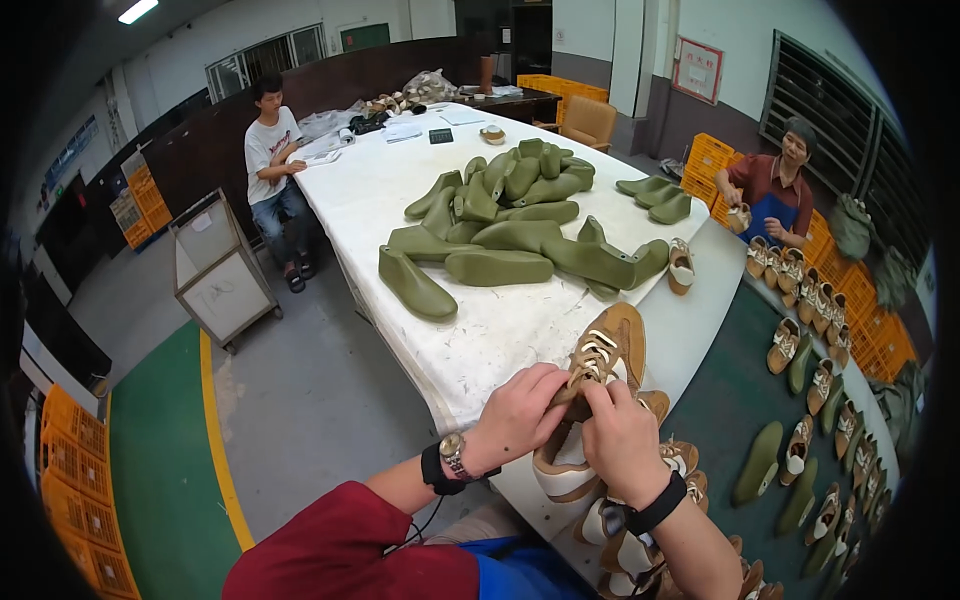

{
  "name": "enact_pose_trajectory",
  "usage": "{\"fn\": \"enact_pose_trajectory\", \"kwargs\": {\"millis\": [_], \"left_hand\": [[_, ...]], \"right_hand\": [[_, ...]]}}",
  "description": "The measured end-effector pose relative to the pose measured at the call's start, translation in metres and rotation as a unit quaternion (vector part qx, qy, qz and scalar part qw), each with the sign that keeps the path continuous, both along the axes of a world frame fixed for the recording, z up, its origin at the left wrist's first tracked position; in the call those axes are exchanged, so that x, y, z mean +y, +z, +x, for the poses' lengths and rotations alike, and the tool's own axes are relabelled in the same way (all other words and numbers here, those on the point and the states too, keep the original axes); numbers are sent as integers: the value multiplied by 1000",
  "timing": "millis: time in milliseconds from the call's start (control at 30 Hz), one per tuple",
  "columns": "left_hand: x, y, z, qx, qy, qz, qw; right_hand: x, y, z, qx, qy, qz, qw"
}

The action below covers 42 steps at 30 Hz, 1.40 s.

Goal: The recorder is assembling shoe components, inserting lasts into shoe uppers and organizing them on a conveyor belt.

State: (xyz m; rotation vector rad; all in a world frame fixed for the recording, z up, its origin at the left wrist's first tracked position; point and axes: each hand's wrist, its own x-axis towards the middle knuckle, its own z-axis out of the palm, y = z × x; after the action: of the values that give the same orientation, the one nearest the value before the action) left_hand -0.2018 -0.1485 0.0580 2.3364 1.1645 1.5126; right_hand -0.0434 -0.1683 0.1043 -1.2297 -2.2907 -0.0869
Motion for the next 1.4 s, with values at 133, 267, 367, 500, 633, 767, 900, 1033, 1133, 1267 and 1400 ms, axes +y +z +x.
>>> {"fn": "enact_pose_trajectory", "kwargs": {"millis": [133, 267, 367, 500, 633, 767, 900, 1033, 1133, 1267, 1400], "left_hand": [[2, 2, 5, -92, -24, 10, 995], [3, 0, 9, -112, -43, -22, 993], [13, -7, 8, -150, -14, -63, 987], [18, -14, 15, -197, -96, -195, 956], [13, -10, 24, 19, -128, -49, 990], [16, -2, 29, 3, -180, -64, 982], [16, 4, 27, 9, -305, -42, 951], [26, -1, 45, 32, -190, -69, 979], [48, -12, 47, 34, -122, -59, 990], [53, 0, 64, 48, -116, -73, 989], [60, -2, 85, 3, -189, -170, 967]], "right_hand": [[2, -1, 3, 41, -1, -2, 999], [4, 3, 10, 86, 21, -35, 995], [3, -4, 24, 81, 95, -100, 987], [-7, -18, 37, 106, 77, -96, 987], [-9, -10, 42, 154, 44, -62, 985], [-6, -14, 53, 207, 54, -8, 977], [0, -17, 71, 389, -49, -117, 913], [-7, -25, 77, 238, -39, -57, 969], [-26, -8, 60, 122, 5, -58, 991], [-19, -20, 69, 40, -23, -115, 992], [9, -30, 154, 42, -143, -127, 981]]}}
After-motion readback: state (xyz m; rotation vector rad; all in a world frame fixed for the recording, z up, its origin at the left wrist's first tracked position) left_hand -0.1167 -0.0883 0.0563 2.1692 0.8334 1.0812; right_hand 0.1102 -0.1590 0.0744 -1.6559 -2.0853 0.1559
